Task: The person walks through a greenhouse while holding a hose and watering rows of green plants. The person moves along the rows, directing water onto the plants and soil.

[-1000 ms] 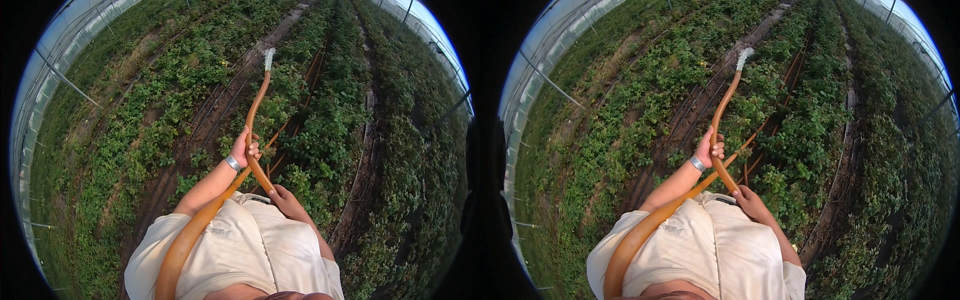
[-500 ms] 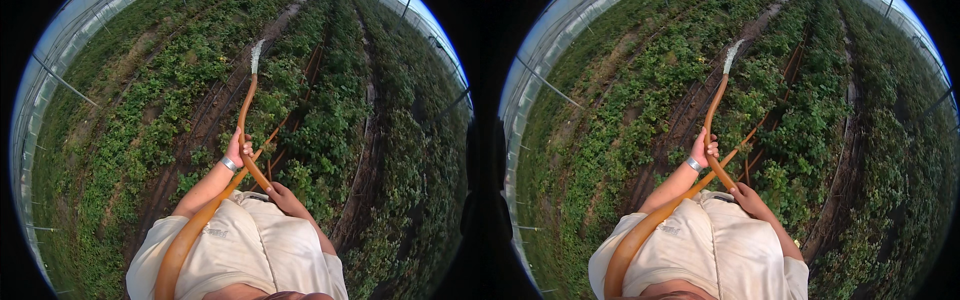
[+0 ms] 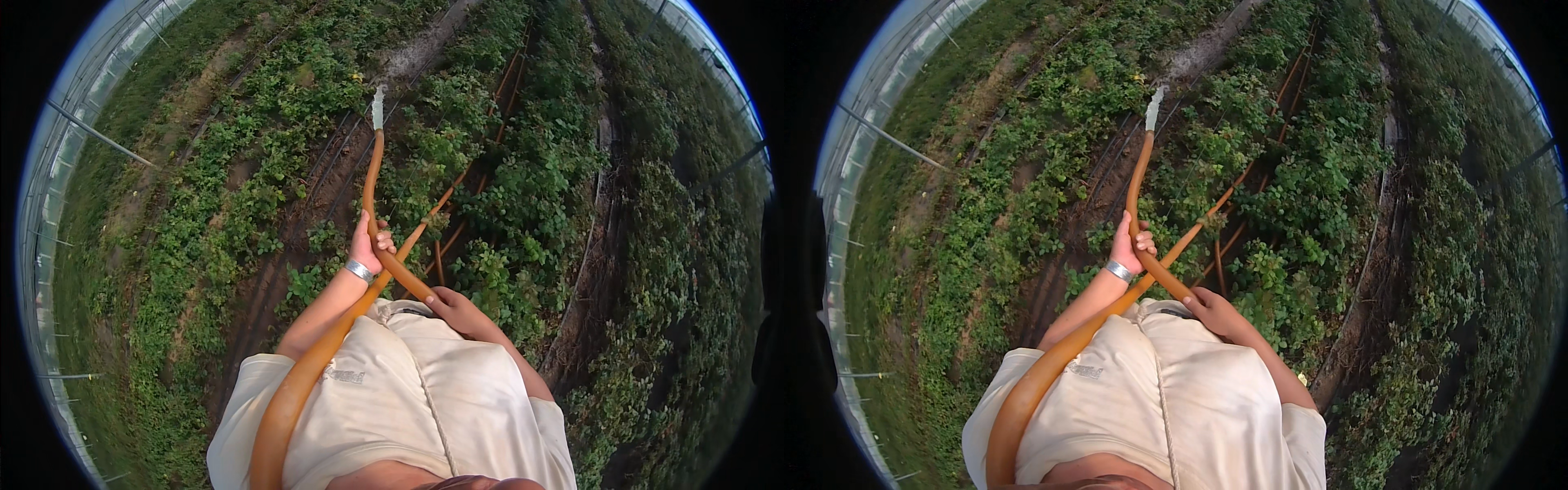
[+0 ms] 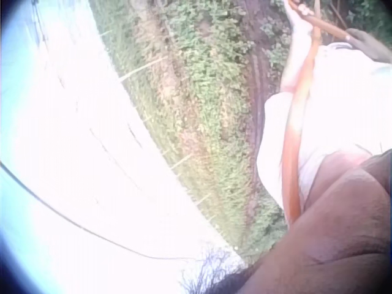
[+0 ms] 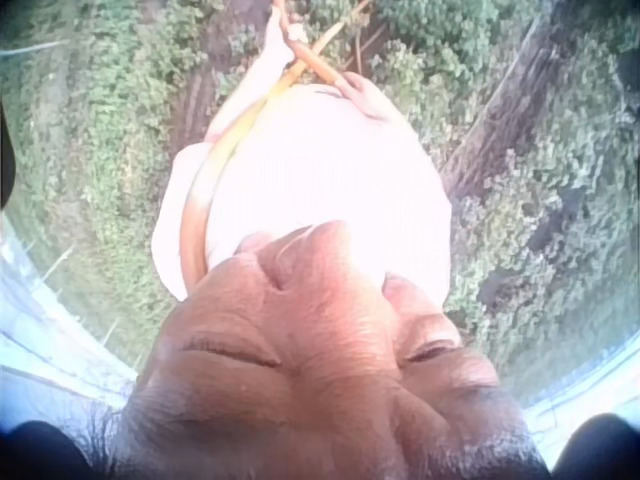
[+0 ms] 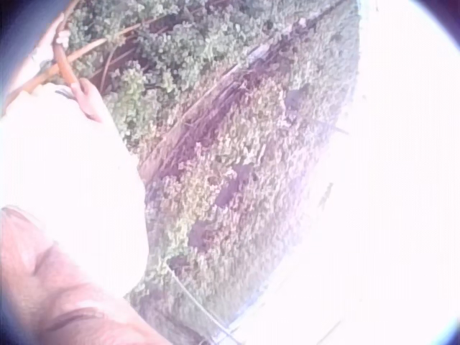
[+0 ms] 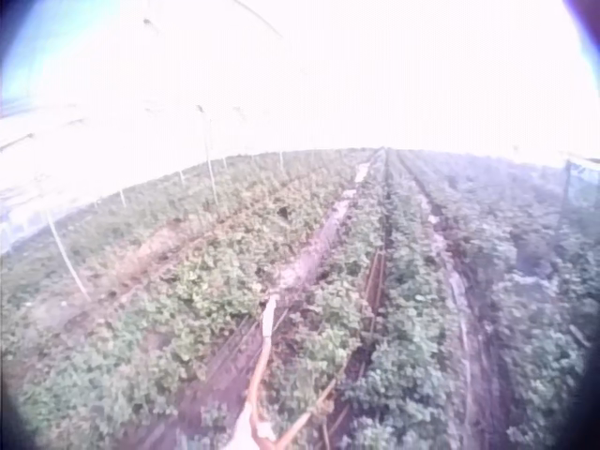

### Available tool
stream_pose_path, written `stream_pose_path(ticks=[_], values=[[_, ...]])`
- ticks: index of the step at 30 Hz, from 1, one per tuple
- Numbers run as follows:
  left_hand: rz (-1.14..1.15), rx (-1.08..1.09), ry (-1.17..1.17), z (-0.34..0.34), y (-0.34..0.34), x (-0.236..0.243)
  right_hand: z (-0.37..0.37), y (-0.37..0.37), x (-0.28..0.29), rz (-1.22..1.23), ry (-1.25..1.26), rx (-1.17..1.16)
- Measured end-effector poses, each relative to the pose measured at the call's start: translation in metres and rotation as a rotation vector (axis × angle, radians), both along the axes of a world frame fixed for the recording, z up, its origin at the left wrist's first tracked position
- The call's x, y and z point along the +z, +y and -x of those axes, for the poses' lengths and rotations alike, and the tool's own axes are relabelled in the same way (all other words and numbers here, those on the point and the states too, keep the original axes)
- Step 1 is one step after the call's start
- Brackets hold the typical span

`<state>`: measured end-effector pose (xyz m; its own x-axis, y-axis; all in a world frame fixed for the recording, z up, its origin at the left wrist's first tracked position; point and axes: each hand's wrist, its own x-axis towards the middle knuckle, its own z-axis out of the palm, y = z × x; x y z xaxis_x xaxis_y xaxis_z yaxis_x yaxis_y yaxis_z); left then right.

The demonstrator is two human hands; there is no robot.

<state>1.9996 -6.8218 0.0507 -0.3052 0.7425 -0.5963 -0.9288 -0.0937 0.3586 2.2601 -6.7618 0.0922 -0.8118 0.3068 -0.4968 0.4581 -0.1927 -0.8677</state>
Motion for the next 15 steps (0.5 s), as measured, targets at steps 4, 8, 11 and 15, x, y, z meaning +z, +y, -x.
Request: stream_pose_path(ticks=[4, 8, 11, 15], values=[[0.016, 0.015, -0.016, -0.005, -0.002, -0.004, -0.003, -0.001, 0.002, 0.022, -0.007, 0.005], [0.027, 0.014, -0.053, -0.008, 0.0, -0.005, -0.007, 0.0, 0.001, 0.041, -0.017, -0.014], [0.036, -0.003, -0.053, -0.013, 0.007, -0.003, -0.013, 0.001, -0.001, 0.03, -0.004, -0.032], [0.005, -0.072, -0.04, -0.02, 0.022, 0.001, -0.024, 0.0, 0.003, -0.012, 0.007, -0.074]])
